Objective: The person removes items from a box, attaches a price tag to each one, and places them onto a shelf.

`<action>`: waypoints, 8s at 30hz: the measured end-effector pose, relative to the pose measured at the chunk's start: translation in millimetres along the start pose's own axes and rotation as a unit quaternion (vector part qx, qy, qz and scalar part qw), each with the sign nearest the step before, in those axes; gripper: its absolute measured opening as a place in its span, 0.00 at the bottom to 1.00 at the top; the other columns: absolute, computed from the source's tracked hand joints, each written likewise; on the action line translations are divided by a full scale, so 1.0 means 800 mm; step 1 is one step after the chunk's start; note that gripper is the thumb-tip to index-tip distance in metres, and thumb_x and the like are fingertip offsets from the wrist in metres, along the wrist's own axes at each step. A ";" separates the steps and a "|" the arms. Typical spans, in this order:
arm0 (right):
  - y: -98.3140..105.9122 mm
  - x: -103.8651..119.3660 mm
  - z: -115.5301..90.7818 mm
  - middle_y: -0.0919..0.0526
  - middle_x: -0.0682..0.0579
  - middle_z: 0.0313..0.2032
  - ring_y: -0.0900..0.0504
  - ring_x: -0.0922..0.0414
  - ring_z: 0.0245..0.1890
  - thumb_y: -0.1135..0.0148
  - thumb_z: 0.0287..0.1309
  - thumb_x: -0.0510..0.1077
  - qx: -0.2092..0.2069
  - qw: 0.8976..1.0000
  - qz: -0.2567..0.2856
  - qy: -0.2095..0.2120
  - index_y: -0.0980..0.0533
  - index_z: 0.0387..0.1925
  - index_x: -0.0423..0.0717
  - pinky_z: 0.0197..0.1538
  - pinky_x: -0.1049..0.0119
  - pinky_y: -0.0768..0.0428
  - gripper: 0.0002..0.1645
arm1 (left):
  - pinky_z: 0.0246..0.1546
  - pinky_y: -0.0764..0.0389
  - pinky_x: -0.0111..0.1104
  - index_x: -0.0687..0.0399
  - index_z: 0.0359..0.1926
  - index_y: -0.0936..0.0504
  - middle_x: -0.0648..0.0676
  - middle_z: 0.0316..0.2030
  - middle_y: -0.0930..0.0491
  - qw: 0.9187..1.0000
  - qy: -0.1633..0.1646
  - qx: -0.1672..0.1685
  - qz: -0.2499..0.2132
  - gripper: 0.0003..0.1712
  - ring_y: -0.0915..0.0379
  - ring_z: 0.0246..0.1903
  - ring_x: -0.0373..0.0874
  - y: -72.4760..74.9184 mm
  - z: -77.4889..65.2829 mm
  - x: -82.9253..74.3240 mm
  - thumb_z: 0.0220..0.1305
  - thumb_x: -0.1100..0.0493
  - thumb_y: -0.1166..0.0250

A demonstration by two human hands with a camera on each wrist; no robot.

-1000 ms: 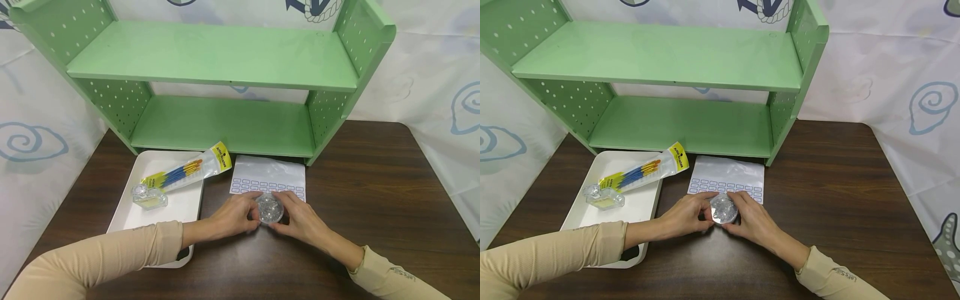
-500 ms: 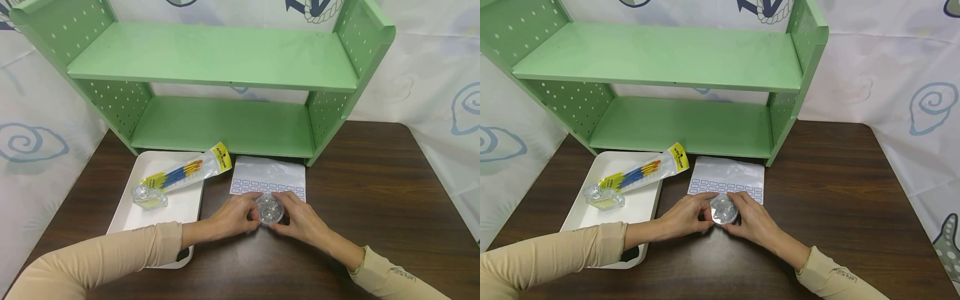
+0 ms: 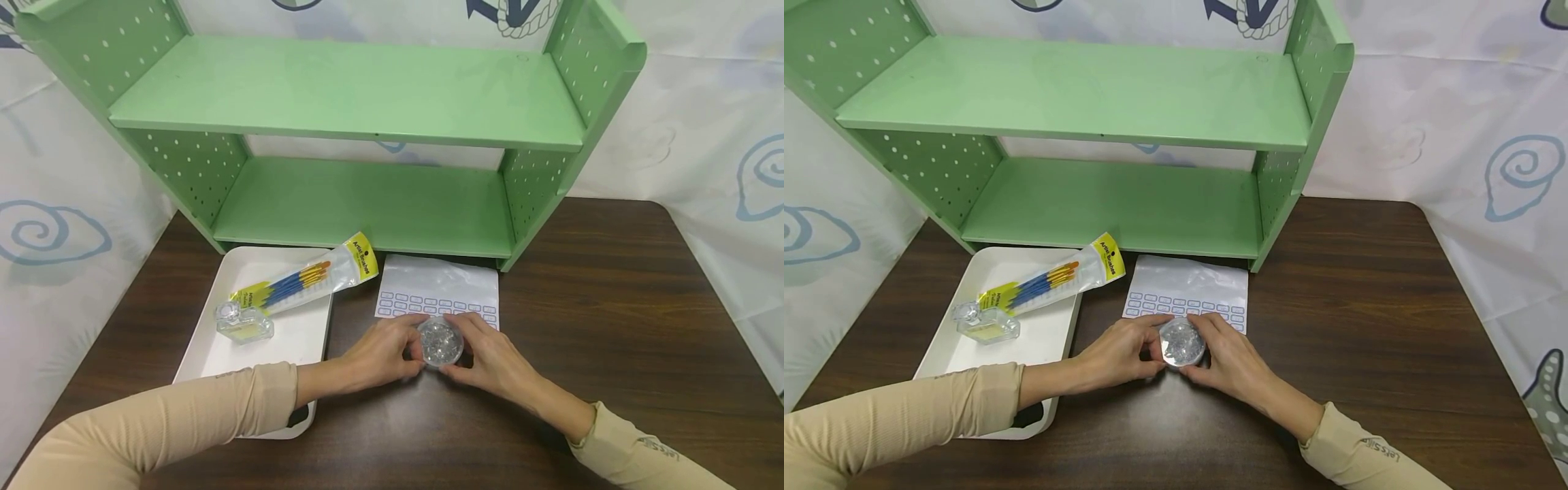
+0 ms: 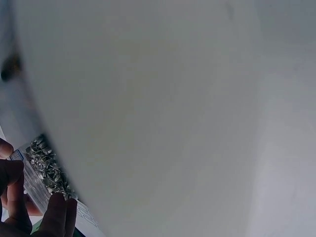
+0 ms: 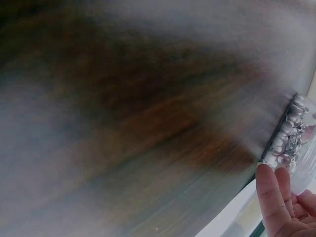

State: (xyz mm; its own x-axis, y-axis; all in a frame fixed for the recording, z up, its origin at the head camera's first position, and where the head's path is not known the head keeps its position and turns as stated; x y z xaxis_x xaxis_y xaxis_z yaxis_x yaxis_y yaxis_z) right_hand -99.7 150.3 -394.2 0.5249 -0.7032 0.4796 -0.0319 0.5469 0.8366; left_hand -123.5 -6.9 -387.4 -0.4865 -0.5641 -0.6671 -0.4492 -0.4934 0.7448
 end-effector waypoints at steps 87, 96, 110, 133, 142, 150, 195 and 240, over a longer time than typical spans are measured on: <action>0.204 -0.063 0.045 0.22 0.58 0.42 0.20 0.63 0.44 0.30 0.57 0.29 -0.476 0.835 0.268 -0.065 0.20 0.51 0.43 0.47 0.76 0.19 0.20 | 0.58 0.16 0.45 0.68 0.65 0.26 0.63 0.57 0.20 0.999 -0.024 -0.026 0.031 0.45 0.19 0.55 0.54 -0.007 0.007 0.006 0.47 0.59 0.17; 0.211 -0.071 0.074 0.19 0.61 0.44 0.20 0.63 0.44 0.32 0.57 0.29 -0.490 0.829 0.259 -0.075 0.17 0.53 0.39 0.47 0.76 0.19 0.21 | 0.57 0.16 0.43 0.68 0.68 0.27 0.62 0.56 0.21 0.999 -0.023 -0.011 0.037 0.47 0.21 0.53 0.52 -0.009 0.009 0.007 0.48 0.58 0.17; 0.207 -0.087 0.087 0.08 0.51 0.45 0.13 0.62 0.41 0.38 0.62 0.26 -0.485 0.813 0.315 -0.068 0.15 0.53 0.40 0.43 0.75 0.17 0.20 | 0.59 0.17 0.44 0.67 0.65 0.25 0.62 0.57 0.21 0.999 -0.030 0.002 0.028 0.45 0.21 0.54 0.53 -0.007 0.016 0.007 0.46 0.58 0.17; 0.206 -0.087 0.091 0.13 0.41 0.54 0.11 0.61 0.47 0.37 0.62 0.26 -0.486 0.814 0.315 -0.045 0.17 0.55 0.40 0.50 0.74 0.16 0.21 | 0.58 0.16 0.37 0.66 0.64 0.26 0.60 0.57 0.18 0.999 -0.021 -0.023 -0.034 0.44 0.18 0.55 0.52 0.042 0.011 -0.017 0.47 0.56 0.18; 0.206 -0.087 0.087 0.12 0.42 0.53 0.11 0.61 0.47 0.36 0.63 0.26 -0.485 0.815 0.313 -0.047 0.16 0.55 0.40 0.49 0.74 0.16 0.20 | 0.57 0.15 0.36 0.69 0.63 0.26 0.63 0.56 0.19 0.992 -0.049 -0.080 -0.085 0.43 0.19 0.56 0.54 0.093 0.003 -0.038 0.47 0.62 0.18; 0.206 -0.086 0.087 0.12 0.43 0.53 0.11 0.62 0.46 0.36 0.63 0.27 -0.484 0.821 0.298 -0.059 0.16 0.55 0.40 0.48 0.75 0.16 0.20 | 0.58 0.16 0.38 0.70 0.65 0.27 0.64 0.58 0.21 0.984 -0.048 -0.130 -0.110 0.44 0.21 0.56 0.56 0.153 -0.002 -0.057 0.46 0.65 0.19; 0.206 -0.081 0.081 0.12 0.48 0.53 0.11 0.66 0.48 0.34 0.62 0.28 -0.490 0.828 0.263 -0.067 0.18 0.56 0.37 0.51 0.78 0.17 0.20 | 0.47 0.25 0.12 0.57 0.82 0.49 0.44 0.57 0.26 0.944 0.084 -0.282 -0.146 0.44 0.29 0.55 0.34 0.439 -0.020 0.055 0.73 0.57 0.36; 0.209 -0.081 0.084 0.12 0.44 0.54 0.11 0.62 0.49 0.35 0.62 0.27 -0.487 0.819 0.300 -0.047 0.17 0.56 0.38 0.52 0.75 0.16 0.21 | 0.57 0.28 0.13 0.54 0.83 0.70 0.65 0.81 0.50 0.974 0.132 -0.156 -0.101 0.47 0.43 0.76 0.44 0.448 -0.009 0.079 0.80 0.50 0.48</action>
State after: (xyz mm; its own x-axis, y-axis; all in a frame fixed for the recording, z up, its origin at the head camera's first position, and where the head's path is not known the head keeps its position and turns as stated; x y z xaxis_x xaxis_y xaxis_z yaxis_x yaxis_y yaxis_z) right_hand -196.1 256.4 -267.6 0.5941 -0.1818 0.7836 0.4571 0.8779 -0.1428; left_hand -309.9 -224.3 -162.6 -0.1842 -0.5654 -0.8040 -0.2459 -0.7655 0.5946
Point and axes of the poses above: each hand's wrist, its own z-axis towards the middle knuckle, its own y-axis out of the back of the hand, x = y × z, the point moved 6 cm from there along z, towards the middle knuckle
